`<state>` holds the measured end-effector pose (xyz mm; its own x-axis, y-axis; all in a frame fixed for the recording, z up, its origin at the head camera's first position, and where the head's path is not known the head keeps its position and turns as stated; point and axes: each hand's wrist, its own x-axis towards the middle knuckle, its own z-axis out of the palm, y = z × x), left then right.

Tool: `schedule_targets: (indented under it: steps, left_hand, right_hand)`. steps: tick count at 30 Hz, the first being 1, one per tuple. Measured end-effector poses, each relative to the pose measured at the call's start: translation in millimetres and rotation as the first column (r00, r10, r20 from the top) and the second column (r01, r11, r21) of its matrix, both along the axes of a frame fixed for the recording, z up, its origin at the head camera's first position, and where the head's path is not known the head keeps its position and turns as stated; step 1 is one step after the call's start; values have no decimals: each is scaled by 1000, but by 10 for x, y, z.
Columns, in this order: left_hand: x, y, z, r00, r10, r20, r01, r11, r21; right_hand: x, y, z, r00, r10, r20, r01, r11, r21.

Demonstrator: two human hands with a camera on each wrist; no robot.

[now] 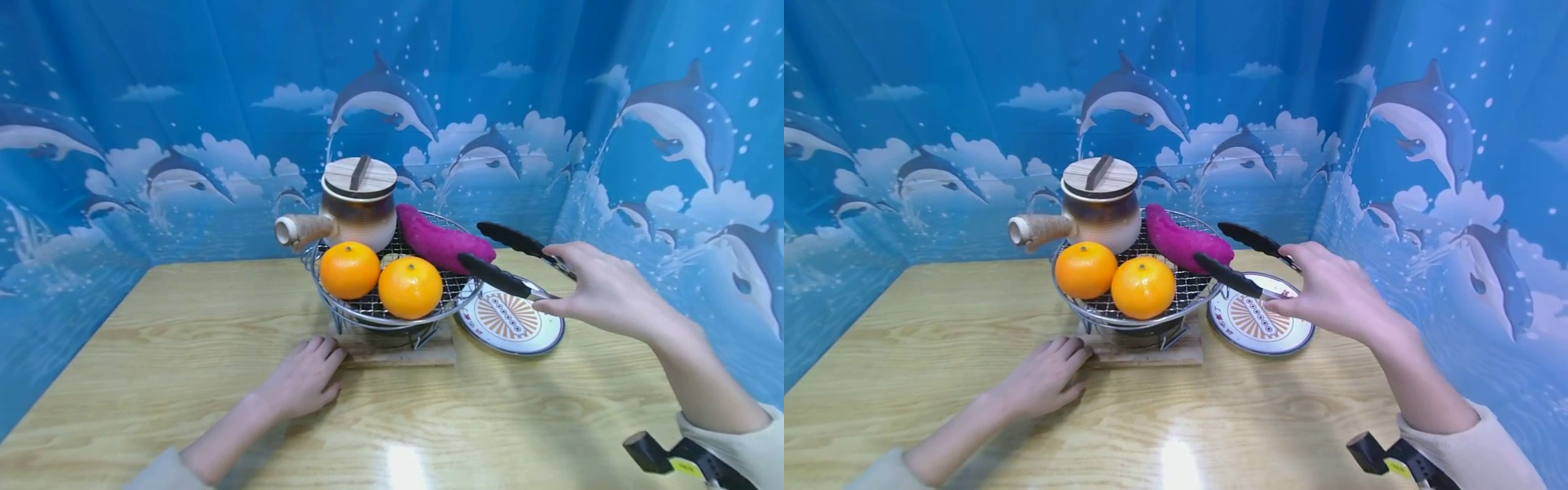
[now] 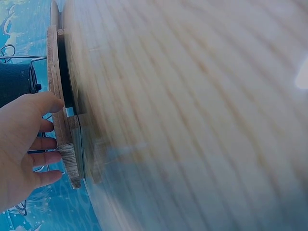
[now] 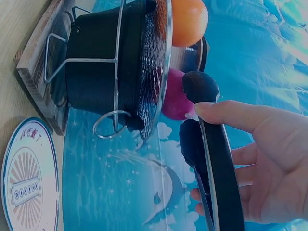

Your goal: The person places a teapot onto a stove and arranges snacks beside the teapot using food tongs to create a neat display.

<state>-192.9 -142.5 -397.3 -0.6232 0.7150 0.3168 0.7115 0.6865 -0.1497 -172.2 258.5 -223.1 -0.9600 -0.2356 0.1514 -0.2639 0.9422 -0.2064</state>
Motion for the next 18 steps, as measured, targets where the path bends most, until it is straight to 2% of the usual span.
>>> schedule_targets:
  steps: [5,11,18]
  left_hand:
    - [2,0,14,1000,8,4,-8,1000,-8]
    - [0,-1,13,1000,5,-8,-5,1000,-10]
    - [0,-1,5,1000,1,-14,-1,1000,-9]
  right_hand:
    - [30,128,-27,999,-36,9,36,999,-14]
    - [54,285,-24,995,-75,61,78,996,-50]
    - [12,470,-68,987,-131,94,138,988,-69]
